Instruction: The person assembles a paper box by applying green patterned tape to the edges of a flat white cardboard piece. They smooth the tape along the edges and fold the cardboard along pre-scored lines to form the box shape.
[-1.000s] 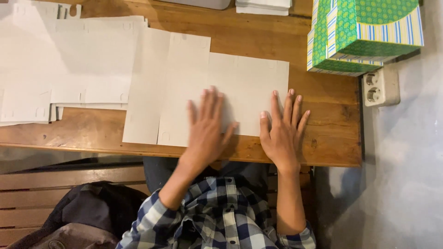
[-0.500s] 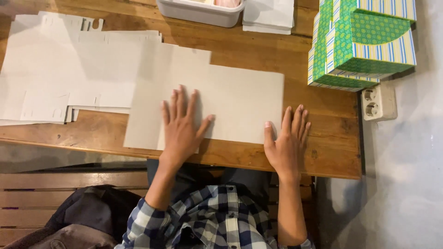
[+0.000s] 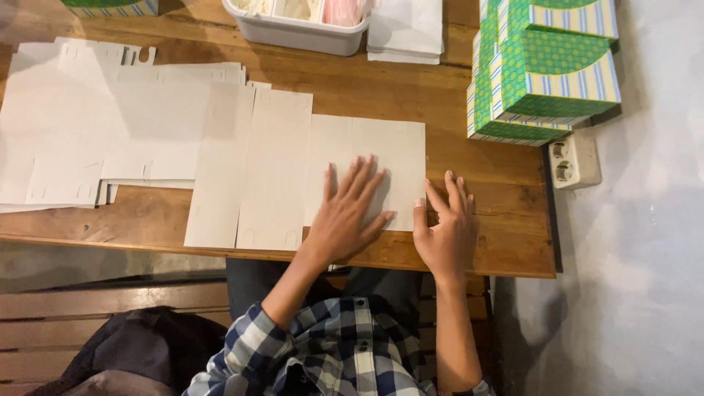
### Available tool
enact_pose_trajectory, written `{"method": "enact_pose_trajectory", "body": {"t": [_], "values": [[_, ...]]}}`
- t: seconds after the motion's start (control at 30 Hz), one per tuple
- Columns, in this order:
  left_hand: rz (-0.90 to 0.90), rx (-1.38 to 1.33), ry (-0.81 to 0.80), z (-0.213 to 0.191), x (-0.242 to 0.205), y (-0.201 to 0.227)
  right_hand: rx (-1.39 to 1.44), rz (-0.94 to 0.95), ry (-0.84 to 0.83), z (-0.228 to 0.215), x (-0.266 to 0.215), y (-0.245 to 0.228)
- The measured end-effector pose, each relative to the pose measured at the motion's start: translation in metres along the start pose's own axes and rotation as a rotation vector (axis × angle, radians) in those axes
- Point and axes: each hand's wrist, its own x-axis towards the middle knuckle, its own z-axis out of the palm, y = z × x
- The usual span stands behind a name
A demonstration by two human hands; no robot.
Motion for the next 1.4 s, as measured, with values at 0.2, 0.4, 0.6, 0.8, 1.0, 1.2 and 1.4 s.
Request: {"method": "enact_pose_trajectory", "body": {"t": [0.2, 0.4, 0.6, 0.8, 1.0, 1.2, 1.4], "values": [[0.010, 0.099, -0.062, -0.002, -0.005, 0.003, -0.001, -0.007, -0.032, 0.001, -0.001, 0.010], [0.029, 0.070, -0.032, 0.000, -0.016, 0.000, -0.008, -0.057, -0.004, 0.003, -0.006, 0.005], [0.040, 0.040, -0.015, -0.002, -0.026, 0.002, -0.055, -0.075, 0.046, 0.015, -0.030, 0.005], [-0.057, 0.060, -0.034, -0.003, -0.030, 0.015, 0.154, 0.020, 0.102, 0.023, -0.033, 0.013], [-0.039, 0.059, -0.102, -0.015, -0.031, 0.022, 0.261, 0.064, 0.063, 0.013, -0.029, 0.008], [-0.019, 0.152, -0.067, -0.001, -0.029, 0.019, 0.424, 0.110, 0.013, 0.004, -0.027, 0.000], [0.014, 0.303, -0.083, 0.011, -0.024, 0.024, 0.449, 0.063, -0.055, -0.006, -0.027, -0.005]]}}
